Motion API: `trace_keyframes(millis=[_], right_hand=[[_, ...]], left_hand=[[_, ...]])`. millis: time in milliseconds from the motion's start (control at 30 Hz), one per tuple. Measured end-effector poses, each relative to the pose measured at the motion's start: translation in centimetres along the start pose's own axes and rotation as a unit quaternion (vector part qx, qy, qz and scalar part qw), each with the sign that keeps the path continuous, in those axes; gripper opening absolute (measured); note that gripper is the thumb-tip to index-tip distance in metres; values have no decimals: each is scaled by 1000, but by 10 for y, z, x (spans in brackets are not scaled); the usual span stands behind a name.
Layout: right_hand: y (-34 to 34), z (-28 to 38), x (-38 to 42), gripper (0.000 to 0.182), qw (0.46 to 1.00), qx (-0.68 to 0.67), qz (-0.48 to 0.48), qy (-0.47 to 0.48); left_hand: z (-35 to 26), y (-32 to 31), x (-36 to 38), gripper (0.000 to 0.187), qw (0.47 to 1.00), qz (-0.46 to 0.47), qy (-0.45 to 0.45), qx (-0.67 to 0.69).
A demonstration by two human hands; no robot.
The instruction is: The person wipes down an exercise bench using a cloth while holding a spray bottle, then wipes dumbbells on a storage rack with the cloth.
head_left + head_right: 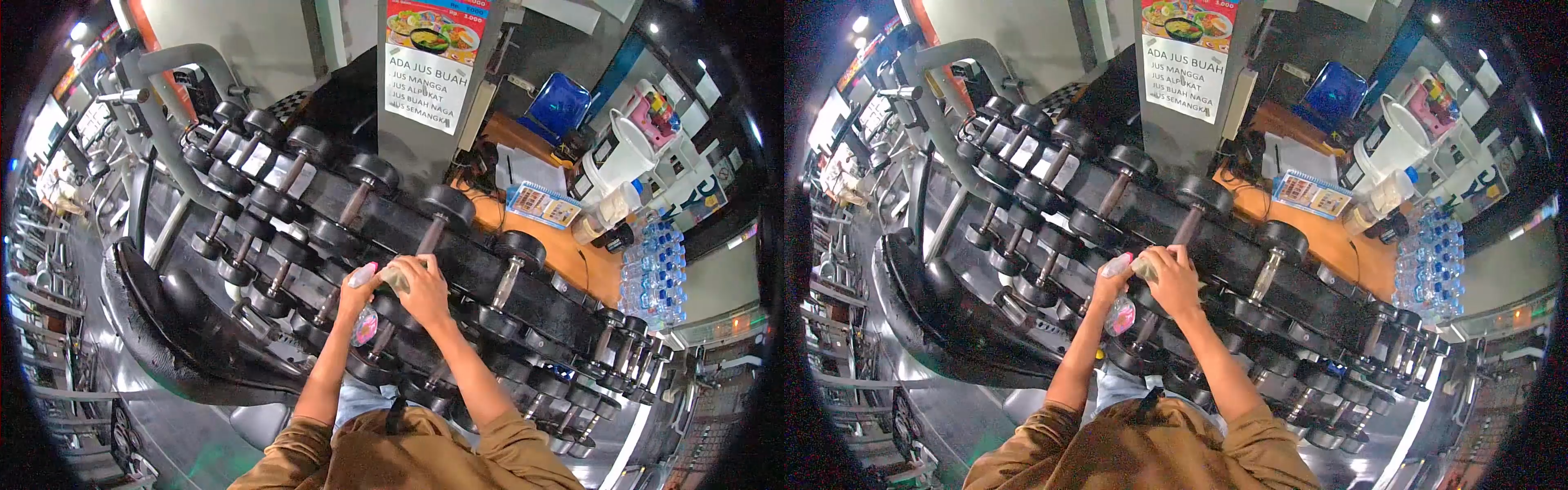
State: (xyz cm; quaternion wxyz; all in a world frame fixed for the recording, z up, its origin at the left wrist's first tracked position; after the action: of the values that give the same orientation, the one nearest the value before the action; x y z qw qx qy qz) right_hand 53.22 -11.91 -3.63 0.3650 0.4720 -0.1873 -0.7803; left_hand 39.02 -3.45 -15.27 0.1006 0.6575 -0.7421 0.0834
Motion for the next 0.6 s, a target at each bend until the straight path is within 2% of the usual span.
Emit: trace_keyframes(millis=[200, 267, 300, 333, 400, 600], right_hand=[[21, -35, 47, 45, 995, -63, -48, -67], [24, -45, 70, 42, 976, -77, -150, -135], [22, -47, 78, 38, 966, -104, -159, -176], [16, -47, 83, 38, 966, -104, -161, -176], [7, -49, 92, 36, 934, -148, -222, -239], [-11, -48, 106, 33, 888, -183, -276, -319]], left_hand=[[-22, -12, 10, 48, 999, 14, 23, -47], [-28, -15, 14, 48, 994, 37, 22, -101], [-33, -15, 18, 48, 996, 15, 28, -78], [-33, -15, 18, 48, 996, 17, 26, -79], [-33, -10, 16, 47, 994, 3, 40, -99], [-27, -12, 12, 50, 996, 3, 26, -79]])
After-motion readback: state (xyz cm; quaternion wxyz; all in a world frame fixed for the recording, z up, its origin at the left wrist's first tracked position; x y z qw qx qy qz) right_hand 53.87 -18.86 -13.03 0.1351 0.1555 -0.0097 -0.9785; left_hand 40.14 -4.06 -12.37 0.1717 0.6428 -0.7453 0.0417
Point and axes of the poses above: each hand's wrist, its own x-axis away from the middle knuckle, its own y-axis out of the back of the hand, z = x × y, the point moved 4 cm from there along -x, towards the middle knuckle, and after that the axes turned 15 degrees about -z, right-handed, at the moved point
